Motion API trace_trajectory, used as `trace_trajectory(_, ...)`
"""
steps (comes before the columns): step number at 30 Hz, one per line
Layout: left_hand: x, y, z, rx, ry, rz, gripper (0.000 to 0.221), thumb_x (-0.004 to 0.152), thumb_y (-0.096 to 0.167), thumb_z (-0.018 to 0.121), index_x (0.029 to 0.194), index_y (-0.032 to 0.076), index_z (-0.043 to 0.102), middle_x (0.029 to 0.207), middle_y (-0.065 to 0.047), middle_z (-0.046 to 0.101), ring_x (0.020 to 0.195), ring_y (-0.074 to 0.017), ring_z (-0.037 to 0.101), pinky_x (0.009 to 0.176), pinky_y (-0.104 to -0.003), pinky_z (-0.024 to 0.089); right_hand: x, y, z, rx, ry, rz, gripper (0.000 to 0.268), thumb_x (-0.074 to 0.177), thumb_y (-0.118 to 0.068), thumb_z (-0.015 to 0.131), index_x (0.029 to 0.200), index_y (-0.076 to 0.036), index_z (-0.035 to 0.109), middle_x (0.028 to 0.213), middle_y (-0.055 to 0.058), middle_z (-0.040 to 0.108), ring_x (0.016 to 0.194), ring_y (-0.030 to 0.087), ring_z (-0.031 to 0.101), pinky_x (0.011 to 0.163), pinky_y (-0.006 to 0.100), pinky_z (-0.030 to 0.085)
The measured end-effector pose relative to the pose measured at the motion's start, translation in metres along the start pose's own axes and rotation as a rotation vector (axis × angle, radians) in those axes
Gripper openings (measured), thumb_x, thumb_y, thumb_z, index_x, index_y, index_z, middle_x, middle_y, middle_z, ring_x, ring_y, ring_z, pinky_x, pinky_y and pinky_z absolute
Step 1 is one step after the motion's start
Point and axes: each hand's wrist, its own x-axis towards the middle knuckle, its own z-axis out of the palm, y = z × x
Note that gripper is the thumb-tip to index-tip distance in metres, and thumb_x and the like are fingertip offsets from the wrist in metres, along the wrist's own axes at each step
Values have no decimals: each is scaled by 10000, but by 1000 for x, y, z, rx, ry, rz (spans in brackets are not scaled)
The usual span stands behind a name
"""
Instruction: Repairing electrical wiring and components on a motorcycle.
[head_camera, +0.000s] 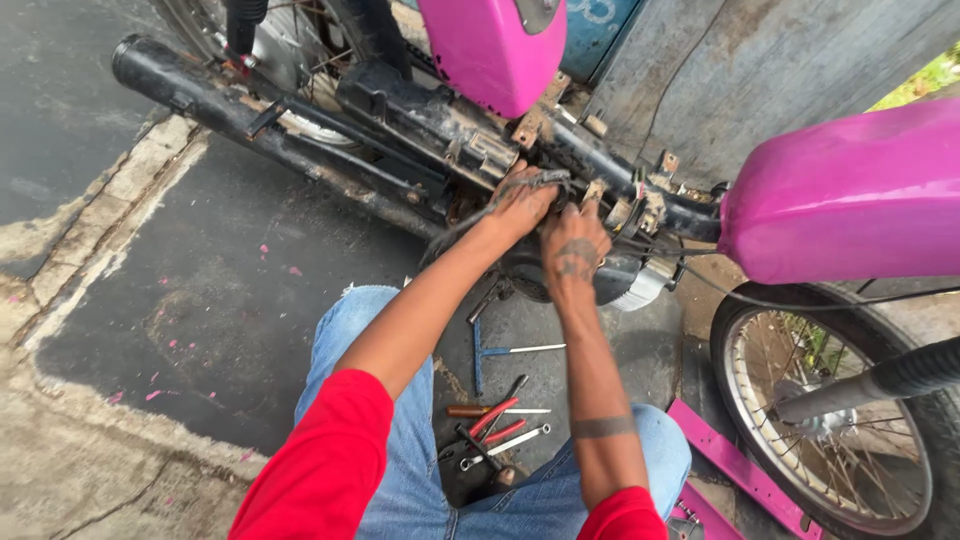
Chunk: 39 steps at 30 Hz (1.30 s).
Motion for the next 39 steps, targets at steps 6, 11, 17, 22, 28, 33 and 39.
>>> trace_trajectory(6, 15, 3, -25, -26, -104, -32, 137, 911, 112, 594, 991, 87, 702, 977, -144, 693, 1013, -312, 651, 1102, -505, 425, 0, 2, -45, 325, 374, -268, 228, 967, -62, 653, 1145, 73, 697, 1030, 214, 629, 762, 368, 686, 616, 492, 555)
trace_trajectory(11, -8, 39, -92, -353, -342, -268, 245, 1138, 196, 507, 1337, 132, 634, 1302, -125, 683, 1253, -304, 632, 1057, -470, 503, 37, 5, -162, 135, 1102, -616, 253, 952, -117, 875, 1189, -135, 787, 1112, 37, 574, 1162, 275, 546, 1022, 538, 499)
trace_trajectory(17, -69, 31, -95, 69, -359, -62, 488, 803, 194, 692, 1279, 239, 596, 1442, -121, 602, 1338, -372, 567, 1052, -630, 362, 29, -35, -278, 62, 1089, -881, 247, 923, -230, 932, 1082, -76, 824, 1030, 109, 529, 1135, 305, 513, 979, 549, 455)
trace_trajectory(22, -114, 57, -181, 205, -1124, -382, 527, 804, 469, 844, 1202, 144, 726, 1242, -93, 704, 1188, -306, 660, 984, -574, 499, 37, -14, -231, 285, 696, -703, 178, 915, 22, 814, 1070, -38, 751, 1114, 123, 569, 1035, 273, 607, 848, 440, 551)
trace_trajectory(28, -238, 54, -119, 614, -1671, -316, 550, 740, 460, 857, 1172, 137, 748, 1178, -106, 727, 1073, -317, 678, 866, -626, 504, 7, -30, -135, 523, 469, -729, 231, 777, 82, 751, 938, -23, 624, 1029, 127, 608, 896, 256, 627, 746, 386, 540)
trace_trajectory(33, -244, 48, -109, 858, -1986, -182, 541, 733, 406, 822, 1178, 107, 751, 1148, -151, 743, 998, -364, 687, 814, -610, 502, -69, -29, -40, 589, 75, -572, 220, 879, -152, 845, 828, -60, 652, 717, 93, 591, 583, 218, 529, 529, 401, 434)
trace_trajectory(39, -187, 53, -146, 383, -1534, -189, 534, 743, 420, 884, 1117, 86, 699, 1112, -157, 676, 1050, -350, 661, 886, -539, 516, -102, 18, 8, 805, -230, -72, 284, 858, -240, 786, 786, -13, 632, 644, 71, 616, 516, 178, 577, 491, 385, 468)
